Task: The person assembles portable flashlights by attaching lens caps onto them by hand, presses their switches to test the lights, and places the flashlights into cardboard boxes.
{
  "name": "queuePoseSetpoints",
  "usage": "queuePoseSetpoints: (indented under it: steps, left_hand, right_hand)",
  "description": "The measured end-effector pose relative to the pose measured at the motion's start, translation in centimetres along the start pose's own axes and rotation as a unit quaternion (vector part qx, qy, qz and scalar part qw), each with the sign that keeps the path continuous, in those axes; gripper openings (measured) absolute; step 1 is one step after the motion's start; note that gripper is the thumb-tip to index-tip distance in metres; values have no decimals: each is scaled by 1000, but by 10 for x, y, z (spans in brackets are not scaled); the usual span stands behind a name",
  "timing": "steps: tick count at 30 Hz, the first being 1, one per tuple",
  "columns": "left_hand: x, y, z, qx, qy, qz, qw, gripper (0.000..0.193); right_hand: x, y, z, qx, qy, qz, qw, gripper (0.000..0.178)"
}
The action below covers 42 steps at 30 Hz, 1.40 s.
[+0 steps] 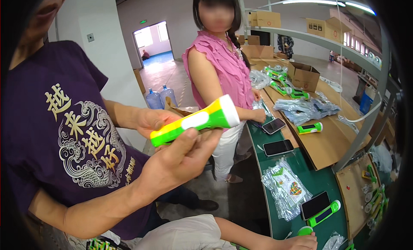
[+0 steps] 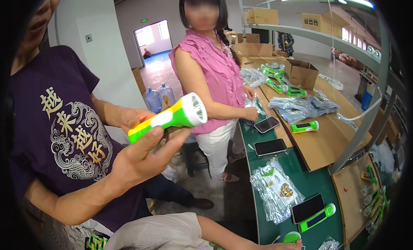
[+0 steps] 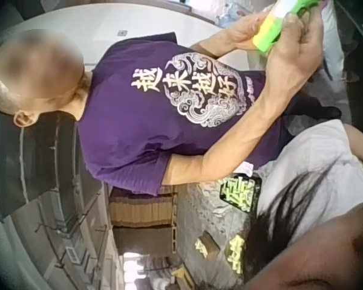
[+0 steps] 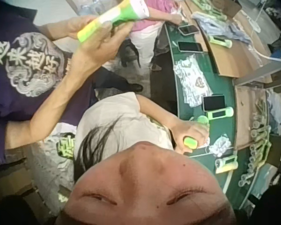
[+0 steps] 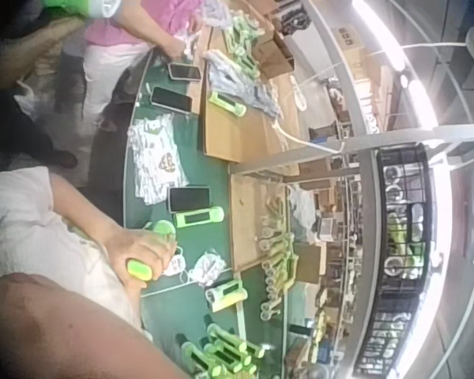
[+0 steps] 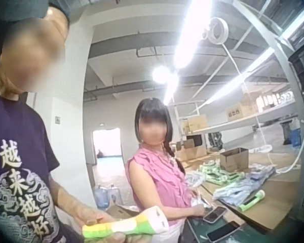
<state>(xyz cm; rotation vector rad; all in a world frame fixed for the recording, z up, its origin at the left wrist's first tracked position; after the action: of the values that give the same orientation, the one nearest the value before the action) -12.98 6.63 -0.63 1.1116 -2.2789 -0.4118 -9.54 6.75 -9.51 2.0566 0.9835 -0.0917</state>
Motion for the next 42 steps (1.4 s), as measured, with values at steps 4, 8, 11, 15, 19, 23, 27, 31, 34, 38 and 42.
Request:
queuePoseSetpoints:
  steps: [4, 8, 11, 15, 19, 23, 27, 31, 34, 38, 42]
  left_hand:
    - [-1, -5, 2, -41, -10, -47, 998, 14]
    - [10, 1, -14, -38, -30, 15, 999, 12]
    - [25, 21, -23, -21, -36, 112, 993, 18]
    - [25, 15, -25, -40, -48, 107, 992, 17]
    - [21, 9, -24, -42, -56, 110, 991, 16]
    - [17, 3, -23, -63, -56, 126, 988, 16]
    - [11, -8, -17, -71, -62, 122, 988, 20]
    - [8, -13, -14, -102, -59, 117, 986, 24]
    - [3, -15, -11, -113, -49, 125, 984, 26]
    - [3, -19, -13, -119, -53, 134, 982, 28]
    - [0, -20, -13, -125, -54, 131, 982, 28]
  right_hand:
    - [10, 17, 11, 4, -7, 36, 999, 82]
    - [19, 38, 24, 14, -24, 81, 996, 83]
    - [22, 51, 36, 24, -40, 116, 992, 84]
    - [23, 66, 51, 29, -57, 150, 987, 86]
    - [23, 82, 63, 27, -71, 178, 981, 87]
    - [12, 91, 62, 25, -81, 200, 976, 88]
    - [-13, 95, 43, 131, -167, 74, 974, 73]
    - [-29, 93, 36, 242, -244, -68, 937, 59]
    - [-24, 90, 31, 316, -281, -183, 887, 48]
    - [-25, 101, 37, 392, -314, -280, 818, 38]
    - [-13, 111, 51, 93, -214, 110, 966, 32]
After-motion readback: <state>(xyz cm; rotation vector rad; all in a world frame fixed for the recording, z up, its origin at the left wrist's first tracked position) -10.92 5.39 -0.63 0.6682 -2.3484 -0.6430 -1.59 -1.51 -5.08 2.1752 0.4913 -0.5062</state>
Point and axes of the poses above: each hand's wrist, its own z-axis away from the middle knuckle, its own y-axis out of the back of the hand, x = y × z, the point moved 3 cm from there along -z, towards the middle knuckle, and after that the axes turned 15 degrees about -x, right-handed, at the moved point
